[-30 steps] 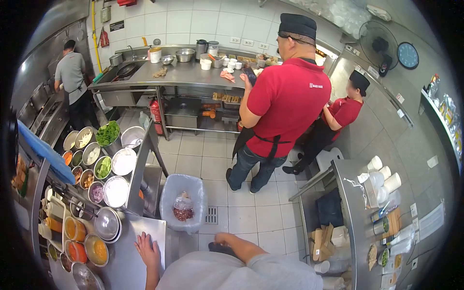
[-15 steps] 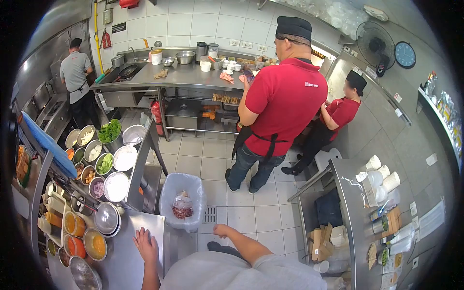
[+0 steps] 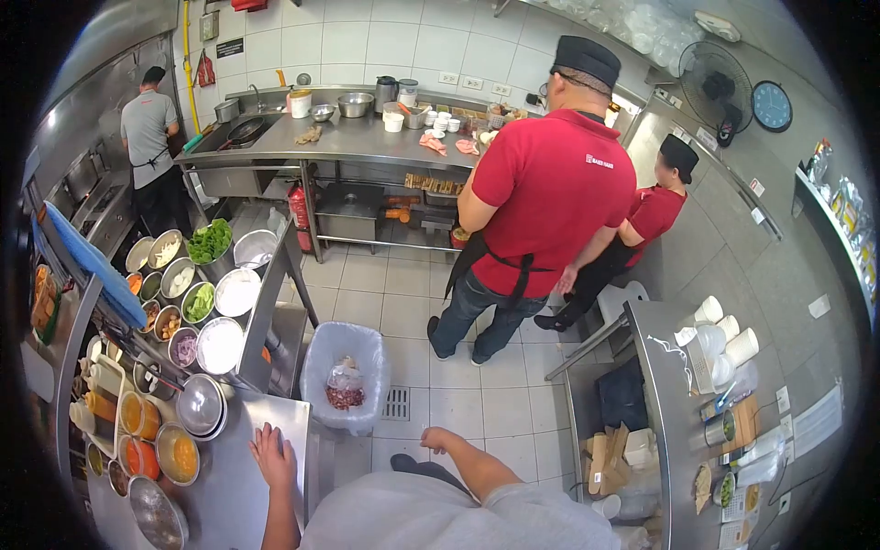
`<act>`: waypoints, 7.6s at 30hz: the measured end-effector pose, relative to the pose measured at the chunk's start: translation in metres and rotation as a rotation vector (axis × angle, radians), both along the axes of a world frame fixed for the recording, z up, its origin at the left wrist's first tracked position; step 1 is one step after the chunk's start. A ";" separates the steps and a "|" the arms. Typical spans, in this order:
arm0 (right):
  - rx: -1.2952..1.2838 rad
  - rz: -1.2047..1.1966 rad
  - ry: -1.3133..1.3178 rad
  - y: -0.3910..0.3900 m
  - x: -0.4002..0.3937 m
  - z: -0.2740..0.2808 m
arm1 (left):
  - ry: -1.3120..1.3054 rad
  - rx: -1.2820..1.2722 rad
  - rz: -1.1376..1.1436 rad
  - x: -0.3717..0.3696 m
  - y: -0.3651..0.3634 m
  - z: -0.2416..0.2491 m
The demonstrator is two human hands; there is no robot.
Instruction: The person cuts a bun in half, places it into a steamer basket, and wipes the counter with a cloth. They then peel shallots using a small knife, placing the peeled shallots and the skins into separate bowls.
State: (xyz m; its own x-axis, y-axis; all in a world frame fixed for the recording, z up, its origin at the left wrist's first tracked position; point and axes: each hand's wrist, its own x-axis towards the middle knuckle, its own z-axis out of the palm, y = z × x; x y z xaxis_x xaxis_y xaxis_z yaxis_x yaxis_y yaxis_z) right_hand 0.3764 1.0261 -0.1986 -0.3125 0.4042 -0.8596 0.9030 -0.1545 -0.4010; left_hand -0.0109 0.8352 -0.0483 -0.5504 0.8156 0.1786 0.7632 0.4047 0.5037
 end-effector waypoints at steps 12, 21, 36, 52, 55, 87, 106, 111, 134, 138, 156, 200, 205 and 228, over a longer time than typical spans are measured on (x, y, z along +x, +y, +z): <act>-0.006 -0.032 0.046 -0.009 -0.023 0.002 | 0.008 0.009 -0.009 0.000 0.001 0.000; -0.015 0.026 0.067 0.005 -0.030 0.003 | 0.013 -0.007 -0.001 -0.002 0.001 -0.003; 0.011 0.048 0.058 0.004 -0.038 0.000 | 0.011 0.001 0.009 -0.002 0.001 -0.003; 0.025 -0.030 0.091 -0.064 -0.050 0.018 | -0.026 0.042 -0.037 -0.006 -0.011 -0.006; 0.018 -0.069 0.075 -0.072 -0.028 0.007 | -0.034 0.049 -0.031 -0.007 -0.012 -0.007; 0.034 0.092 0.026 -0.022 -0.034 0.012 | -0.004 0.013 -0.009 0.000 -0.005 -0.001; 0.039 0.112 0.053 -0.019 -0.033 0.017 | 0.002 0.016 -0.002 0.004 -0.003 -0.002; 0.036 0.119 0.044 -0.020 -0.032 0.016 | 0.006 0.020 -0.007 0.002 -0.004 -0.005; 0.042 0.106 0.030 -0.025 -0.029 0.018 | 0.004 0.022 -0.002 0.003 -0.004 0.000; 0.040 0.089 0.039 -0.025 -0.029 0.018 | 0.005 0.011 -0.007 0.003 -0.005 -0.001; 0.069 0.074 0.076 -0.026 -0.026 0.016 | 0.034 0.004 -0.006 0.003 -0.004 -0.007; 0.019 0.145 0.010 -0.024 -0.033 0.014 | 0.015 0.012 -0.006 0.004 -0.003 -0.001; 0.032 0.135 0.019 -0.023 -0.033 0.011 | 0.014 0.008 -0.002 0.002 -0.003 -0.004; 0.050 0.081 0.036 -0.043 -0.025 0.015 | 0.021 0.031 -0.016 0.002 -0.004 -0.003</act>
